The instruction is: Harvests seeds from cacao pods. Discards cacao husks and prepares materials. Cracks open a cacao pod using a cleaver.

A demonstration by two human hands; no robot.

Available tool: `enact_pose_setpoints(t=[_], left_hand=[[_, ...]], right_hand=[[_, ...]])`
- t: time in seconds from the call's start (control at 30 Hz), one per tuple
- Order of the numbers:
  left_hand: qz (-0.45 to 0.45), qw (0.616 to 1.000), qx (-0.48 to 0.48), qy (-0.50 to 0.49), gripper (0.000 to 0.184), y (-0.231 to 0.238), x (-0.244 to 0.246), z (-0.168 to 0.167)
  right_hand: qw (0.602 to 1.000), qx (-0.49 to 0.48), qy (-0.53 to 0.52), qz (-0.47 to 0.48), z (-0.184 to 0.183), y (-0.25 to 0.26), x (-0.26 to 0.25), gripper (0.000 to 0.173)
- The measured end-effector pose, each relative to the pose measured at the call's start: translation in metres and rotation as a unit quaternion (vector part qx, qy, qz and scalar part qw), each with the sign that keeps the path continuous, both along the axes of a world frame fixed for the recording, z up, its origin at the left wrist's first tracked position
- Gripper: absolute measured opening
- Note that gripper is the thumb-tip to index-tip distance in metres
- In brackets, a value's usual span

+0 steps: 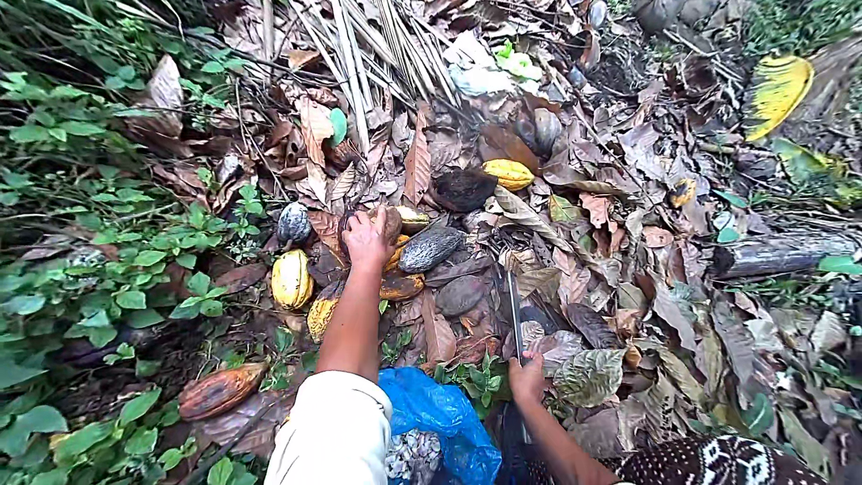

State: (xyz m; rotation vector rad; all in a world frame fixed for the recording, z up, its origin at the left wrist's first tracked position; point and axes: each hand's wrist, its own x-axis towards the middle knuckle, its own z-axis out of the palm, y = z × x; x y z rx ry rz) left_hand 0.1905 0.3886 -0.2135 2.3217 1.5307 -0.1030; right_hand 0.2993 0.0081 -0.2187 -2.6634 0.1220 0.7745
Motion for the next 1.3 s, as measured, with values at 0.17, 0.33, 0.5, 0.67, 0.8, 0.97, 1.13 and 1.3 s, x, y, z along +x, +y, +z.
enact_pose_setpoints(t=[0.17, 0.33, 0.5, 0.67, 0.8, 0.97, 1.13, 1.3], left_hand=[[0.286, 0.827, -0.235, -0.423, 0.086, -0.008, -0.032, -0.002], [0.307, 0.504, -0.35, -0.728, 0.048, -0.052, -0.054, 0.029], [0.231, 0.373, -0.299, -0.847, 0.079, -0.11, -0.061, 0.113], [0.136, 0.347, -0.225, -0.9, 0.079, -0.179, -0.097, 0.187], [0.186, 0.408, -0.204, -0.87, 0.086, -0.238, -0.125, 0.226], [0.213, 0.479, -0.15, -0.838, 0.116, -0.29, -0.159, 0.239], [0.215, 0.533, -0.089, -0.813, 0.144, -0.317, -0.173, 0.256], [0.206, 0.549, -0.124, -0.8, 0.146, -0.332, -0.178, 0.247]], right_hand=[[0.982, 0.17, -0.076, -0.04, 0.013, 0.019, 0.0, 0.04], [0.912, 0.397, -0.099, 0.028, 0.062, 0.072, -0.005, 0.042], [0.84, 0.5, -0.094, 0.19, 0.147, 0.08, -0.041, 0.043], [0.748, 0.515, -0.172, 0.381, 0.232, 0.035, -0.072, 0.044], [0.679, 0.547, -0.205, 0.446, 0.29, -0.007, -0.099, 0.04], [0.563, 0.648, -0.254, 0.446, 0.346, -0.046, -0.123, 0.039], [0.662, 0.465, -0.183, 0.559, 0.345, -0.071, -0.138, 0.04], [0.722, 0.335, 0.002, 0.606, 0.332, -0.072, -0.133, 0.043]])
